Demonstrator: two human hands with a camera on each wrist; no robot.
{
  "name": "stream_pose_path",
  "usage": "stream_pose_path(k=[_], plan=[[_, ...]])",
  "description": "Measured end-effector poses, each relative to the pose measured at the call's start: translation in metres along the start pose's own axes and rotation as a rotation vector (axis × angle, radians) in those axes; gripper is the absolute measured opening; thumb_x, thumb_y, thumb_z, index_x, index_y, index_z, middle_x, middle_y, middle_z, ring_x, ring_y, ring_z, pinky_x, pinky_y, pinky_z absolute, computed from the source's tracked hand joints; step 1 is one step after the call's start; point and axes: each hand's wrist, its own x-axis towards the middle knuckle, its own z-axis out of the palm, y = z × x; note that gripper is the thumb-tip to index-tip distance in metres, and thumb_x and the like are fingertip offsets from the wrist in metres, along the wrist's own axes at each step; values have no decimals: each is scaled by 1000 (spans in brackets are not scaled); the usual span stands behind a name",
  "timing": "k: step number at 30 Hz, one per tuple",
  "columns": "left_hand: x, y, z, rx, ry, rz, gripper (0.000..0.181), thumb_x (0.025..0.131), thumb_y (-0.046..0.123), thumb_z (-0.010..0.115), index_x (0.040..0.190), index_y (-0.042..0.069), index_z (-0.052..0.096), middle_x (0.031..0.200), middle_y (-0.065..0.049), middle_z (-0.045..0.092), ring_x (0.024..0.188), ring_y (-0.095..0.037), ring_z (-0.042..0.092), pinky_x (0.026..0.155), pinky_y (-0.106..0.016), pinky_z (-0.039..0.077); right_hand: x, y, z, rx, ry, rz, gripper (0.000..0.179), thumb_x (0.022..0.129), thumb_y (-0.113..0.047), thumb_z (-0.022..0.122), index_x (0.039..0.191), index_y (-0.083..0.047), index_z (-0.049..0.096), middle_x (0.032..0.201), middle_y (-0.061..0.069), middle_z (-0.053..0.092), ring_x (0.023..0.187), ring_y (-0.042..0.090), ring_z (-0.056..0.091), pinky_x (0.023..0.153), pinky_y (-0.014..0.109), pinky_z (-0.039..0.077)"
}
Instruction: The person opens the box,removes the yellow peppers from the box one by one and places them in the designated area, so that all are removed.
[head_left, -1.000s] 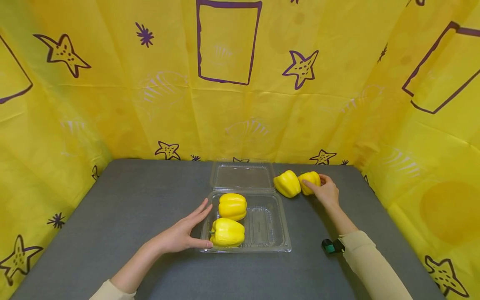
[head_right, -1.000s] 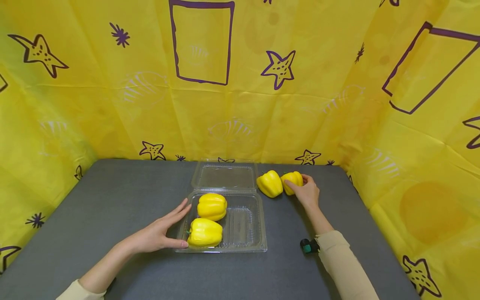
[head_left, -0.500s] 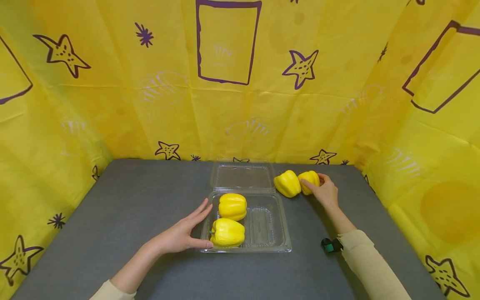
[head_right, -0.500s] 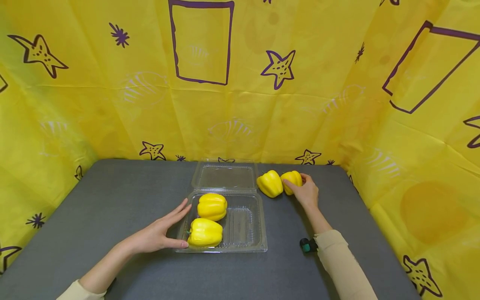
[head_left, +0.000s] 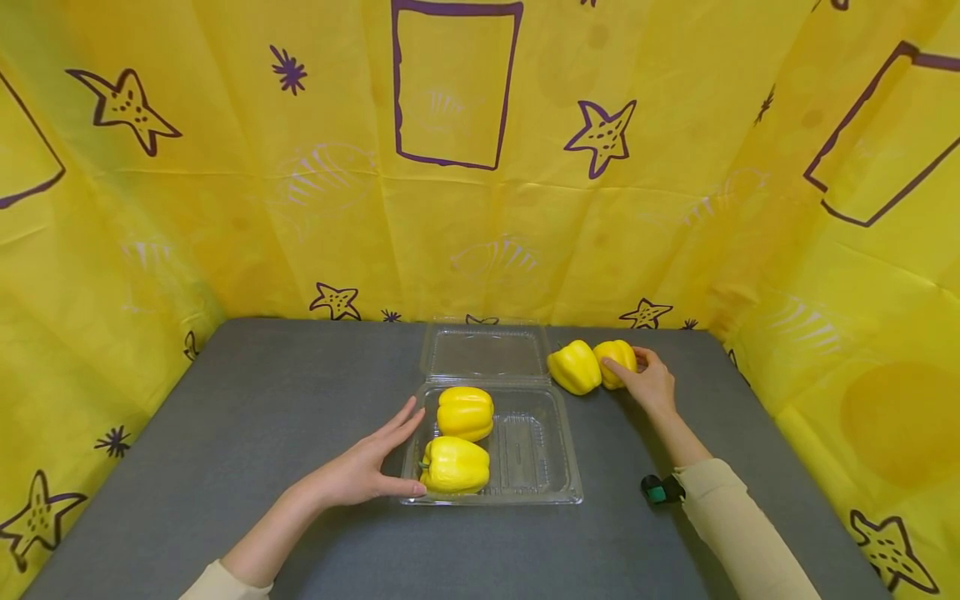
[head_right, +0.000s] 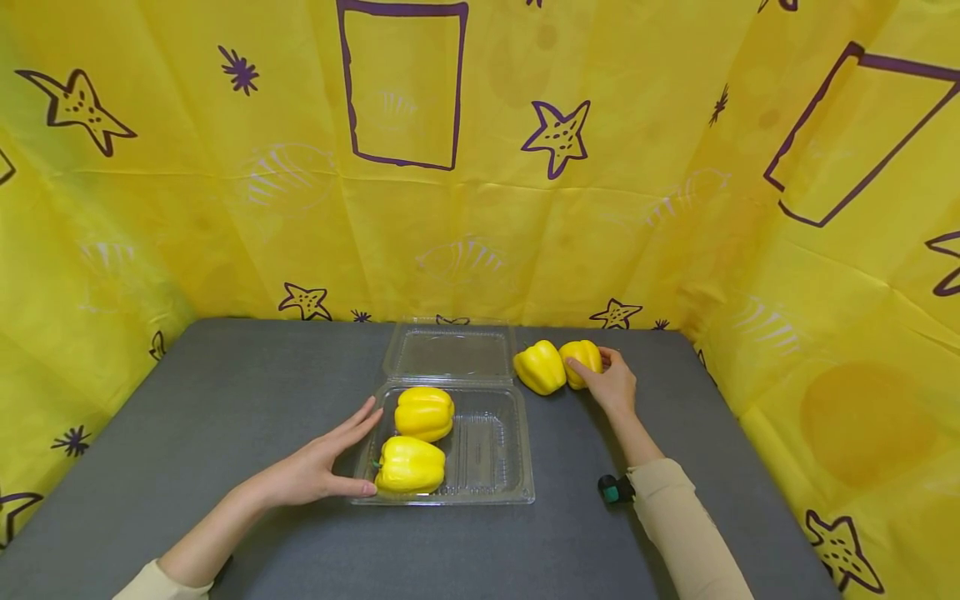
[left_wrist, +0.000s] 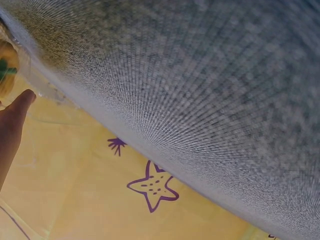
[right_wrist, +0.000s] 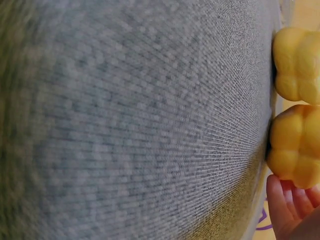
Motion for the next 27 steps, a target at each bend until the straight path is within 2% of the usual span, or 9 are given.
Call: stream_pose_path(k=[15,23,27], plan=[[1,-1,0,6,0,-6,103,81,46,77,157,10,18,164,-8,0,146,-38,12,108,-63,23,-2,-2,-1,31,5,10,83,84,-57,69,140,0,46,135,23,53,116,37,51,99,48,41],[1,-2,1,7,0,-3,102,81,47,77,157,11,18,164,-7,0,146,-38,12,108,-63,23,-7,2,-5,112,68,25,73,84,-53,71,136,-4,53,131,18,58,113,32,55,93,42,44],[1,-2,1,8,-1,-8,103,80,47,77,157,12,18,164,-6,-1,146,-38,12,108,-63,23,-10,2,-9,146,105,34,72,83,-56,70,135,-8,54,131,13,59,115,29,54,91,40,45]])
